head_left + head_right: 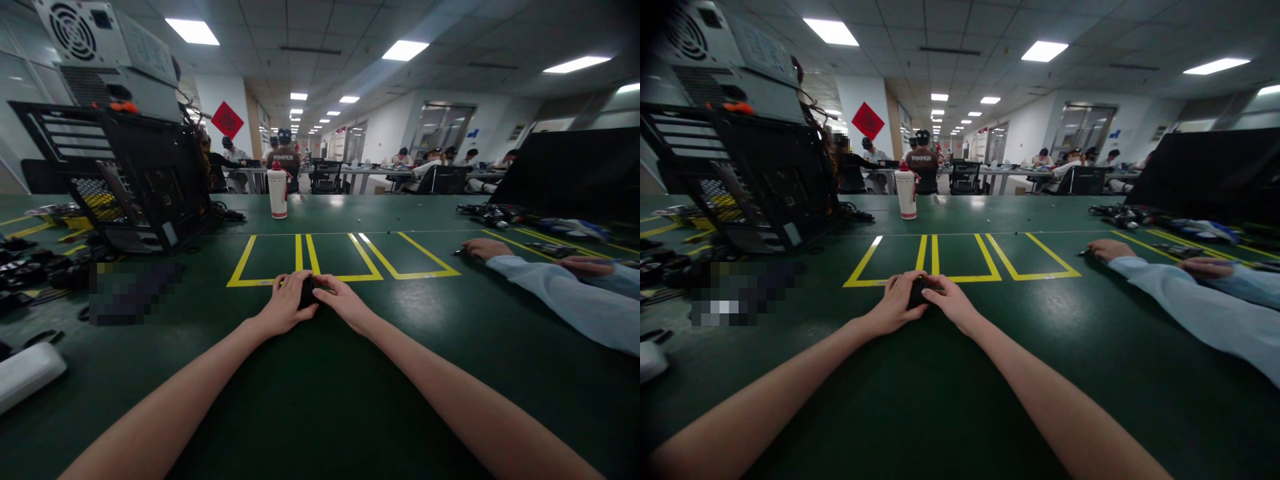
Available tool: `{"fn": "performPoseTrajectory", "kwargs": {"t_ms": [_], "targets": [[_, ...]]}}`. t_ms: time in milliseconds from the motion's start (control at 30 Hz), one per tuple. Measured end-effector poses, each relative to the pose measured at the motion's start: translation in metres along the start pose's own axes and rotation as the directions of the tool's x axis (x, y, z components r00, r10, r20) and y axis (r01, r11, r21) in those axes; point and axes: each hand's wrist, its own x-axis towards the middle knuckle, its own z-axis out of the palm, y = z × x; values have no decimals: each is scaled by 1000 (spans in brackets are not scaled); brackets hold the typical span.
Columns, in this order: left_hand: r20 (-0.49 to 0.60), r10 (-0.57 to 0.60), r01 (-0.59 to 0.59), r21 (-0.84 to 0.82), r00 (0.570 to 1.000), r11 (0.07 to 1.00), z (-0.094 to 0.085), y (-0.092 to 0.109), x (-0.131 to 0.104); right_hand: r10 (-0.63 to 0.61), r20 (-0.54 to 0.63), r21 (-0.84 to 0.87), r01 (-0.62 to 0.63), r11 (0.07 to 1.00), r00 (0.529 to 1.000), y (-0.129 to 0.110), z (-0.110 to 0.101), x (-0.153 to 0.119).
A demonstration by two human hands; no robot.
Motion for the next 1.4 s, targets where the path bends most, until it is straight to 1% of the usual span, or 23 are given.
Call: {"fn": "performPoseTrajectory", "kwargs": {"t_ms": [167,300,433,533,633,733,800,1000,1100,1200,1333,1400], "targets": [[17,1,-1,-11,1000,1000,-5,4,-1,-15,60,68,11,998,998,-3,-1,-1],[41,3,-2,-28,999,1000,-10,7,-1,-36,41,56,33,998,999,-2,0,-1],[29,-8,9,-23,1000,1000,-7,5,-1,-45,-1,45,45,998,999,1,0,1],[12,-19,19,-13,1000,1000,-3,4,-1,-14,-16,54,15,998,1000,3,0,2],[16,-9,10,-9,1000,1000,-3,4,-1,14,32,73,-16,997,999,2,-2,1],[17,2,-2,-2,1000,1000,-4,4,-2,-15,91,115,5,993,996,0,-4,0],[6,2,-2,5,1000,1000,-3,3,-2,-25,100,114,13,993,995,0,-5,-1],[12,5,-5,6,1000,1000,-1,0,-1,-40,24,18,39,999,999,0,-3,-1],[19,7,-7,3,1000,1000,-2,0,-1,-18,10,-8,18,1000,1000,-1,-3,-1],[16,4,-4,2,1000,1000,-1,0,-2,3,41,8,-4,1000,999,-3,-4,-2],[7,3,-3,6,1000,1000,0,0,-2,-23,101,81,14,997,995,-4,-5,-3],[9,5,-5,5,1000,1000,0,0,-2,-26,95,85,18,996,995,-2,-5,-3]]}}
